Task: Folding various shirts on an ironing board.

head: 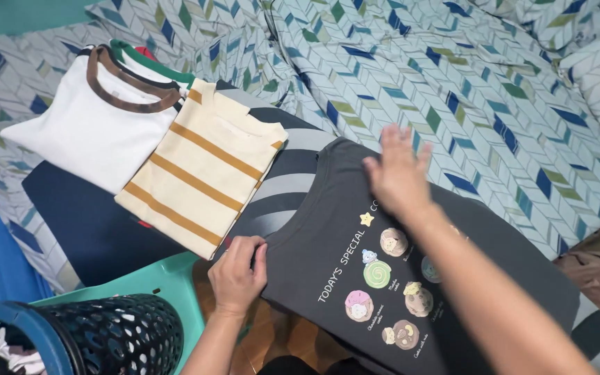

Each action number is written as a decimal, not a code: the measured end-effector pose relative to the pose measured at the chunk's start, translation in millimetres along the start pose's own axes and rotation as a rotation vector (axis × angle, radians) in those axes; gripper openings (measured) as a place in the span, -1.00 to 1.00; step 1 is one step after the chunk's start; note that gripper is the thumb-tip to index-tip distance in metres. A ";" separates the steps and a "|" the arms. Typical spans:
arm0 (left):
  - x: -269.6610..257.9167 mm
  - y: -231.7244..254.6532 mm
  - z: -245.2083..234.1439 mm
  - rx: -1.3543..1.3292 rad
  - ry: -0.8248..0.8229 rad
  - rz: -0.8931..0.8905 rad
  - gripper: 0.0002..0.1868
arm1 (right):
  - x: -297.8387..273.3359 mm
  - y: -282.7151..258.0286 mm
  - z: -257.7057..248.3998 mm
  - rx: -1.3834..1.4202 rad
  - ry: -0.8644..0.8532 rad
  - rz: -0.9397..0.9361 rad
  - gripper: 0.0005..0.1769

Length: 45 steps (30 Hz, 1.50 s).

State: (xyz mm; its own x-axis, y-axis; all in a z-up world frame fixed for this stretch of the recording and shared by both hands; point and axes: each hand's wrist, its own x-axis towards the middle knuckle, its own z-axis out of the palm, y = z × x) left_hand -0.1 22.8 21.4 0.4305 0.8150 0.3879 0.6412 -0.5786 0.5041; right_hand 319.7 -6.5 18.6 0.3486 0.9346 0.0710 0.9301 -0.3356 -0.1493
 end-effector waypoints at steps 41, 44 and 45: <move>48.2 110.3 111.6 0.141 -0.537 0.629 -0.28 | -304.1 86.8 -14.7 -0.096 0.032 0.571 -0.19; 63.5 78.4 92.4 0.261 -0.444 0.520 -0.27 | -359.4 113.3 -18.1 -0.159 0.106 0.773 -0.20; 61.9 73.1 89.3 0.284 -0.412 0.473 -0.27 | -371.3 114.0 -19.4 -0.161 0.129 0.831 -0.21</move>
State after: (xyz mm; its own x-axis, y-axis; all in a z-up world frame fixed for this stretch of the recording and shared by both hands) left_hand 130.1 33.8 13.4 0.8756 0.4546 0.1632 0.4419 -0.8904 0.1095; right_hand 298.5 -394.0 -5.7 0.9260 0.3600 0.1134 0.3681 -0.9278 -0.0609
